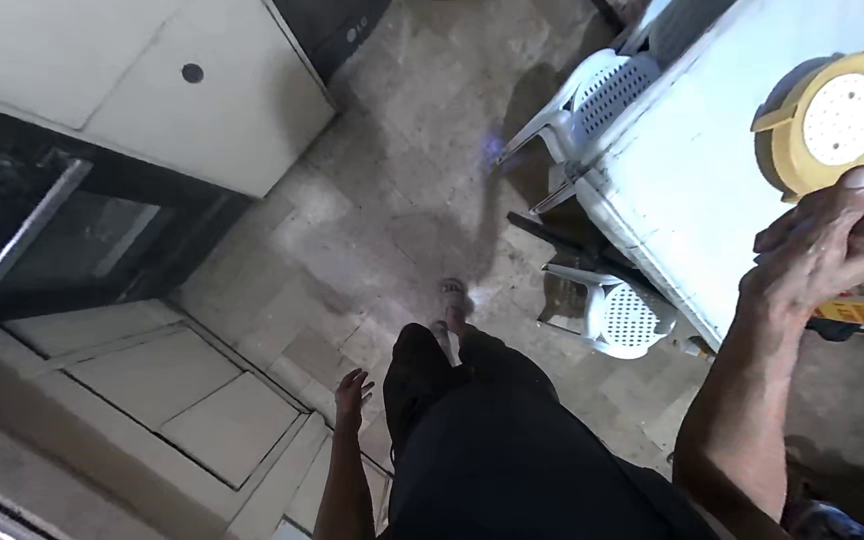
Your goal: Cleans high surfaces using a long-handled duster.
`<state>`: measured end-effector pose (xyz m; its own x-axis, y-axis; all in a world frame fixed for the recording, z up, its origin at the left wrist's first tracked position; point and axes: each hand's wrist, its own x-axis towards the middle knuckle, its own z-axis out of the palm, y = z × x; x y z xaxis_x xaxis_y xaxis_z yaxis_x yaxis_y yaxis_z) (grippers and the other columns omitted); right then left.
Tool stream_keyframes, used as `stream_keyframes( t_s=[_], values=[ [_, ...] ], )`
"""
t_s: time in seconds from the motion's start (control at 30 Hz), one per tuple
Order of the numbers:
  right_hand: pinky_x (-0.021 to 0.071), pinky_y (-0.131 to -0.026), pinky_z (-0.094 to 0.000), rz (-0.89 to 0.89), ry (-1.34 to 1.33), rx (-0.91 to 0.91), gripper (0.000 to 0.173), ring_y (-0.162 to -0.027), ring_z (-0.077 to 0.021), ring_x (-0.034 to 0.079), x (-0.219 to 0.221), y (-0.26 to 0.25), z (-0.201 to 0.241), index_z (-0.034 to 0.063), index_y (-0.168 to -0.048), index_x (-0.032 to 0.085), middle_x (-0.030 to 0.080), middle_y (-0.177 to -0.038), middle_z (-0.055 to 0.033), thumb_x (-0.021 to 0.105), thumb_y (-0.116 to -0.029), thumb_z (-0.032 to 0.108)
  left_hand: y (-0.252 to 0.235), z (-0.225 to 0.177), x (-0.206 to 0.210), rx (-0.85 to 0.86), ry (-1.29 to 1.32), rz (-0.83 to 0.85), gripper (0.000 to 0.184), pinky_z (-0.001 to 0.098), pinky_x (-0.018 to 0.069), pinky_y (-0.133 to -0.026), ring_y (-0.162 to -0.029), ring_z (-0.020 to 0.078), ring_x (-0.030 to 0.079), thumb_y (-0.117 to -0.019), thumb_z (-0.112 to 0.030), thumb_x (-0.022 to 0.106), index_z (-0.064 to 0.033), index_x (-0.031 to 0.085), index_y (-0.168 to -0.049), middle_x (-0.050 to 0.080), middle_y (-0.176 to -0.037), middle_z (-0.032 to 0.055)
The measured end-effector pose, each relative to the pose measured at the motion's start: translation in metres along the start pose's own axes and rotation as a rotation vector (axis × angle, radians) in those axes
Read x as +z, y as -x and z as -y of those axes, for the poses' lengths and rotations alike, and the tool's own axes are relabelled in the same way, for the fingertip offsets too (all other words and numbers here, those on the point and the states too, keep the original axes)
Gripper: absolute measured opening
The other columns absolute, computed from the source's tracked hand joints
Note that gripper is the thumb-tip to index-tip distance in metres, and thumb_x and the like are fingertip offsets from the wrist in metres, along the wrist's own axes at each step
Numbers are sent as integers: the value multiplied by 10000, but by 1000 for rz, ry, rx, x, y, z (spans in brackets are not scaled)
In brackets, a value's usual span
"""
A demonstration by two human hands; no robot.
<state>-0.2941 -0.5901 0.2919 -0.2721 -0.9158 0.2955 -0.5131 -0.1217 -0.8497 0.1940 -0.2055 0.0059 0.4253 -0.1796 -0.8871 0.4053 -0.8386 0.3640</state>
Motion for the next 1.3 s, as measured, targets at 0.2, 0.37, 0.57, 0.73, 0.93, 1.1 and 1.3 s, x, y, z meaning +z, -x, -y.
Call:
stream_keyframes(
  t_s=[0.2,0.37,0.57,0.73,0.93,1.1,1.3],
  values=[
    [491,-442,-258,-15,-7,44,449,-485,-89,512,31,-9,12,19,-1510,388,534,-726,34,390,-1102,207,-25,-59,3,-82,-54,-24,384,520,564,-863,-1131,331,660,-1051,-220,587,-60,565,-1399,623,-1351,192],
    [484,-443,-256,-73,29,93,450,-484,-82,503,74,-27,32,27,-1505,399,538,-736,35,416,-1088,196,-55,-122,11,-134,-191,53,370,486,566,-868,-1097,306,664,-1071,-245,551,-78,566,-1401,613,-1363,174],
    [480,-431,-259,-190,88,167,451,-463,-89,495,128,-54,75,36,-1513,393,525,-697,37,391,-1099,215,-124,-262,8,-53,-302,201,375,504,555,-889,-1132,320,649,-1062,-252,546,-61,579,-1383,635,-1324,181],
    [491,-436,-267,-288,76,219,445,-455,-93,502,153,-63,84,6,-1502,390,521,-662,39,382,-1101,198,-178,-411,17,121,-335,141,382,489,569,-866,-1079,313,678,-1063,-232,537,-33,560,-1388,645,-1304,193],
    [488,-432,-261,-401,67,221,436,-456,-95,506,170,-68,74,-6,-1500,377,525,-666,37,371,-1104,178,-222,-484,48,185,-401,170,377,463,562,-870,-1063,293,681,-1065,-251,556,-63,564,-1392,642,-1313,175],
    [485,-420,-259,-435,47,201,434,-446,-95,508,182,-67,57,-16,-1499,366,529,-659,37,348,-1113,179,-242,-472,71,136,-448,271,362,487,564,-875,-1099,307,675,-1068,-246,537,-76,573,-1386,641,-1323,168],
    [483,-425,-260,-477,34,218,438,-454,-92,502,190,-73,44,-4,-1501,376,523,-667,43,360,-1111,195,-247,-456,76,95,-544,275,356,504,559,-869,-1101,302,675,-1059,-258,544,-68,604,-1353,658,-1304,159]
  ],
)
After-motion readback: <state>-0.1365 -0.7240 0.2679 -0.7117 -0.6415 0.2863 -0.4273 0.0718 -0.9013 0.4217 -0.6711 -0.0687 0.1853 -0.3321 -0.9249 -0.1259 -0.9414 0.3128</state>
